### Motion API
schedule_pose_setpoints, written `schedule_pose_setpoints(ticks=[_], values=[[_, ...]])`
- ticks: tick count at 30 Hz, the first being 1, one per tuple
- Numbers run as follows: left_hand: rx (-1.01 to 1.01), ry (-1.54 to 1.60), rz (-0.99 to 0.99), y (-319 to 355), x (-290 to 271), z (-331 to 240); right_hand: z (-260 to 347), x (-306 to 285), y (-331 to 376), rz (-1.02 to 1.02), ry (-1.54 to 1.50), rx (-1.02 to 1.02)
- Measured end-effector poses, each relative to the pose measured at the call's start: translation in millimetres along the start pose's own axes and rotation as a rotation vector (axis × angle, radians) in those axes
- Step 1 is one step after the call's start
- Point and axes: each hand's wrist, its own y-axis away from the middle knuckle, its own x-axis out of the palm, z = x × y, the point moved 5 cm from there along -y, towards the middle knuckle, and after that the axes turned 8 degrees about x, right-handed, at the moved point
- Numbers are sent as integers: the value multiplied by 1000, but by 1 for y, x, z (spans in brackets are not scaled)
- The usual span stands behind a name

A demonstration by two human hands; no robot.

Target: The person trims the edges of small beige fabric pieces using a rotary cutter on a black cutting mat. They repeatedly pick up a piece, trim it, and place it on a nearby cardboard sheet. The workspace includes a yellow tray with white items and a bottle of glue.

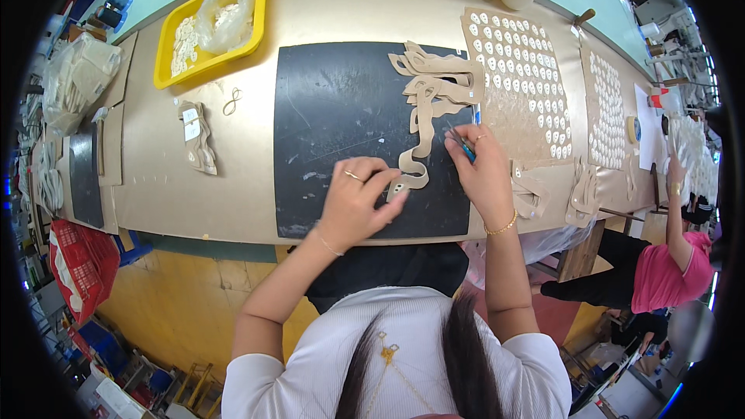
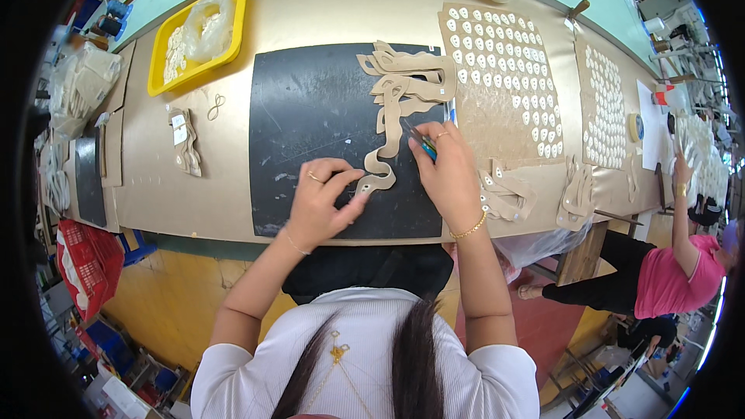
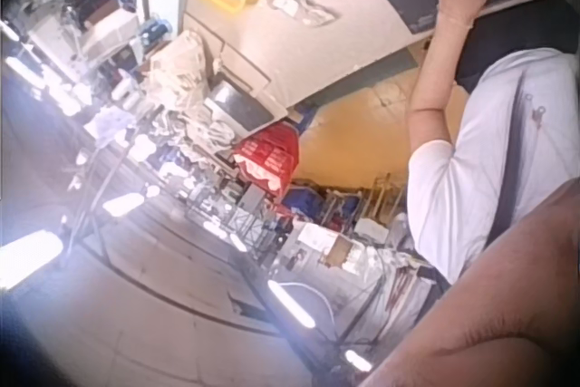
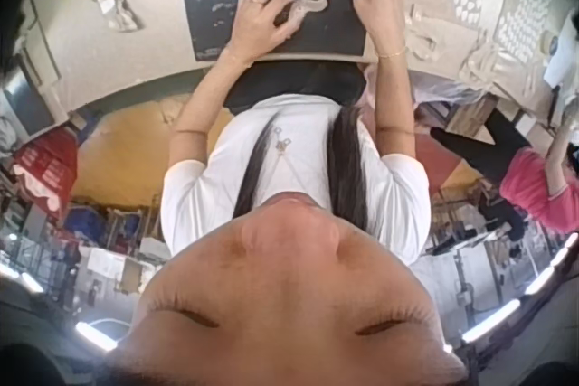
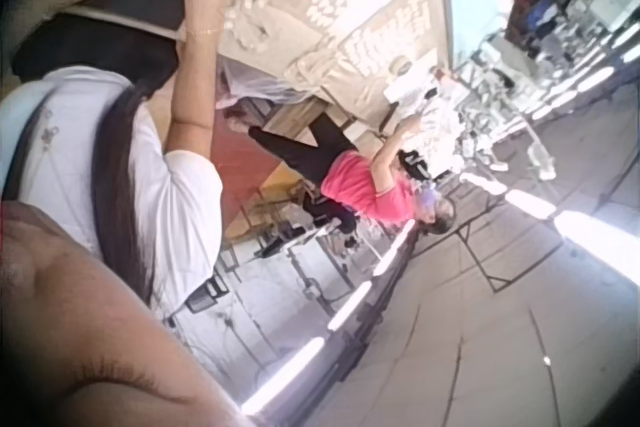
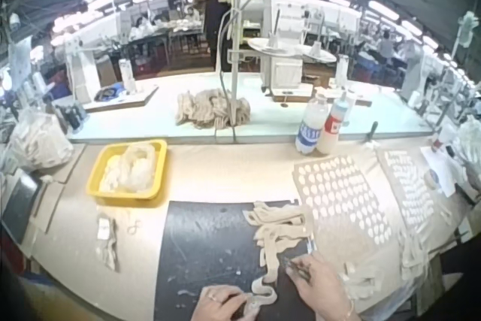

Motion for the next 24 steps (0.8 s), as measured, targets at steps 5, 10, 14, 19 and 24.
schedule_pose_setpoints(ticks=[5,10,14,19,24], values=[[-153,-168,114,-19,34,-13,-13,2,17,30,33,-8],[-479,551,135,-16,25,0,-31,11,41,312,-437,430],[-795,1191,128,-8,23,6,-27,20,54,596,-702,581],[-748,1274,185,-2,24,-5,-20,39,64,623,-1293,743],[-357,683,322,-15,13,-24,-25,28,56,594,-1146,704]])
